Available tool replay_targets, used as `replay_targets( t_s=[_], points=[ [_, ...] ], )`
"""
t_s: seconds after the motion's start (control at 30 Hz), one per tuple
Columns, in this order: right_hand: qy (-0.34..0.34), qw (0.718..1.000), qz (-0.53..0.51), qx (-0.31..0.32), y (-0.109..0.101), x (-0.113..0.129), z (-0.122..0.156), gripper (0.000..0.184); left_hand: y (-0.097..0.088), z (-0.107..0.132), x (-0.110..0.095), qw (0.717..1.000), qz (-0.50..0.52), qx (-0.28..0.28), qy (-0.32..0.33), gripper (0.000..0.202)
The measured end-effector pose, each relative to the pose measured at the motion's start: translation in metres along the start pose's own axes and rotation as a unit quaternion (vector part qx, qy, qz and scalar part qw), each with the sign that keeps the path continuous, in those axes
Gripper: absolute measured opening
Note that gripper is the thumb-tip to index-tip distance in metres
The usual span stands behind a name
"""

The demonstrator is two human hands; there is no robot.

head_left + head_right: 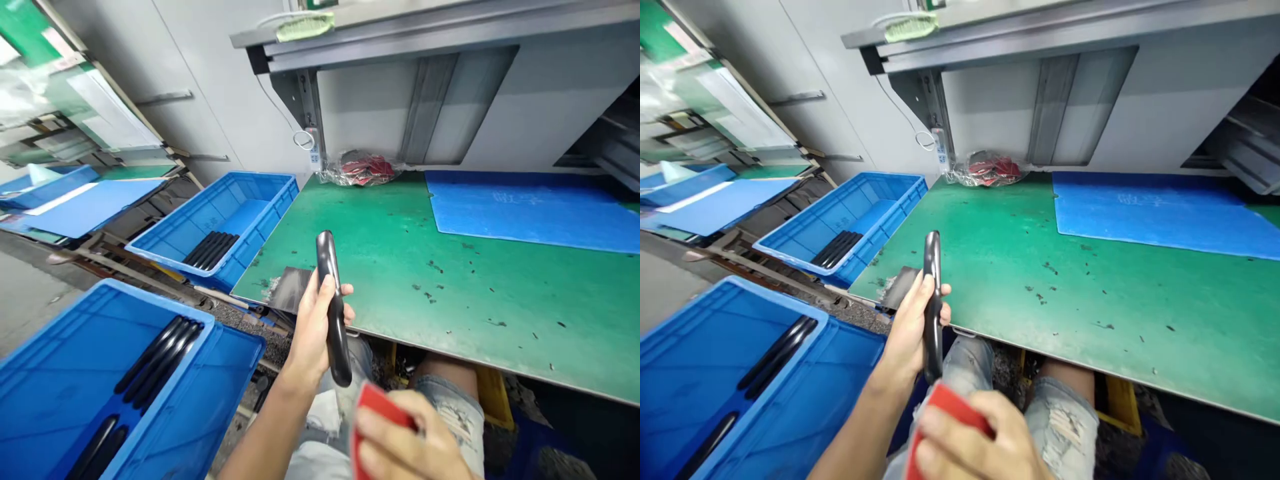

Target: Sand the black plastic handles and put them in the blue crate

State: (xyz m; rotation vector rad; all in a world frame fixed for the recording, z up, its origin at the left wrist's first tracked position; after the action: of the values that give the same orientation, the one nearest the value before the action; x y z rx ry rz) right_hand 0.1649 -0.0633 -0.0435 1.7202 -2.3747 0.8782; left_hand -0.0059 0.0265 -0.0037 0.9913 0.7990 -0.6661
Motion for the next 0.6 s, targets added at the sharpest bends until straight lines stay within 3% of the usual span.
replay_targets(
  t_s=[0.1, 0.17, 0.23, 0.43, 0.6],
  points=[
    [0.135, 0.989, 0.013, -0.057, -0.015, -0.026, -0.003, 0.055, -0.009, 0.007, 0.001, 0.997, -0.059, 0.031, 0.037, 0.063],
    [0.236, 0.967, 0.017, -0.097, -0.022, -0.048, -0.01, 0.056, -0.011, 0.013, 0.002, 0.996, -0.065, 0.047, 0.035, 0.074],
    [0.286, 0.95, 0.031, -0.121, -0.025, -0.065, -0.019, 0.055, -0.011, 0.018, 0.003, 0.996, -0.07, 0.051, 0.035, 0.078],
    [0.253, 0.945, 0.161, -0.131, -0.02, -0.093, -0.048, 0.054, -0.009, 0.02, 0.007, 0.997, -0.057, 0.049, 0.029, 0.076],
    [0.239, 0.947, 0.19, -0.102, -0.015, -0.098, -0.042, 0.059, -0.02, 0.016, 0.011, 0.995, 0.035, 0.082, -0.037, 0.061]
  ],
)
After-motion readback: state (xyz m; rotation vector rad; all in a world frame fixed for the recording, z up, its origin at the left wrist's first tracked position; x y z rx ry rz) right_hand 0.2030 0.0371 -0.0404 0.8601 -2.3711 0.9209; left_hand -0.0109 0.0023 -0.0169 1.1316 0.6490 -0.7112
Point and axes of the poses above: each hand's wrist, its own z-axis away from the middle knuckle, its own y-axis out of the palm, x = y × z, the point moved 1 cm from there along -z, towards the middle knuckle, and after that the axes turned 9 degrees about -x, right-handed, at the moved point
